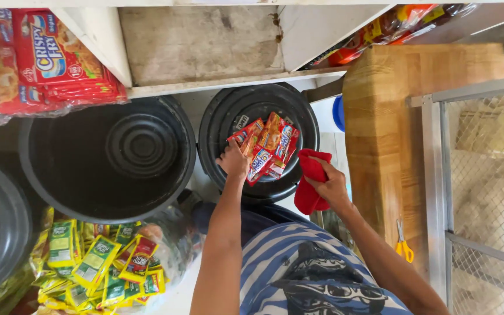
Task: The person wipes down grocery shelves and various snack packages with a red cloth by hand, moving some items into bins and onto other shelves during the process.
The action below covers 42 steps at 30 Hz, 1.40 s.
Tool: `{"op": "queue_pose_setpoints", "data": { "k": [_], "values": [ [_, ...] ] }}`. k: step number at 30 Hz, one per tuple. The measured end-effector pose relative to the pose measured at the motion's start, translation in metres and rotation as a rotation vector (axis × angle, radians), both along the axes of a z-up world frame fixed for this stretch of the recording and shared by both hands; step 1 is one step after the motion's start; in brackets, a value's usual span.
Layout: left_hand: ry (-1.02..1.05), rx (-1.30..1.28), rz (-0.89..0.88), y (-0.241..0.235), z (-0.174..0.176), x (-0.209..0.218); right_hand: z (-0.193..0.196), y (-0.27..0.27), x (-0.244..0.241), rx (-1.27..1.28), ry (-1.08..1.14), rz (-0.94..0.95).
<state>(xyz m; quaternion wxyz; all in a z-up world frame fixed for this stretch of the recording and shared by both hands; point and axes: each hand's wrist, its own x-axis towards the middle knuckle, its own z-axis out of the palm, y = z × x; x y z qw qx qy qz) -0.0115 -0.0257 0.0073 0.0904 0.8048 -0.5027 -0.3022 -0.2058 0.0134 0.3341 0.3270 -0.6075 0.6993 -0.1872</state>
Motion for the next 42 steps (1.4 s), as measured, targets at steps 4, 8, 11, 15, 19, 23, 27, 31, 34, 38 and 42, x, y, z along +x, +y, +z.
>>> {"op": "queue_pose_setpoints", "data": {
  "k": [4, 8, 11, 15, 19, 23, 27, 31, 34, 38, 42],
  "values": [
    [0.395, 0.258, 0.098, -0.006, -0.019, 0.023, -0.018, -0.002, 0.014, 0.089, -0.108, -0.083],
    [1.075, -0.092, 0.483, 0.03, 0.07, 0.047, -0.017, -0.009, 0.029, 0.097, -0.19, -0.072],
    [1.317, -0.103, 0.715, 0.059, 0.124, 0.068, -0.005, -0.017, 0.048, 0.119, -0.285, -0.091],
    [1.735, -0.27, 0.899, 0.089, 0.197, 0.094, 0.03, -0.021, 0.095, 0.106, -0.637, -0.1],
    [1.975, -0.352, 1.038, 0.108, 0.205, 0.101, 0.062, -0.007, 0.159, -0.018, -0.553, 0.495],
    [1.949, -0.452, 1.068, 0.129, 0.2, 0.122, 0.048, 0.018, 0.222, -0.307, -0.066, 0.918],
    [1.923, -0.528, 1.107, 0.143, 0.197, 0.141, 0.023, -0.013, 0.269, -0.375, -0.138, 0.798],
    [1.96, -0.47, 1.157, 0.15, 0.309, 0.167, 0.011, -0.006, 0.308, -0.216, -0.061, 0.799],
    [1.954, -0.562, 1.158, 0.159, 0.322, 0.178, 0.034, 0.063, 0.321, -0.382, -0.09, 0.985],
    [1.928, -0.706, 1.157, 0.175, 0.335, 0.194, 0.065, 0.098, 0.331, -0.382, -0.24, 1.221],
    [1.907, -0.815, 1.154, 0.19, 0.342, 0.203, 0.057, 0.08, 0.367, -0.393, -0.191, 1.313]
  ]
}}
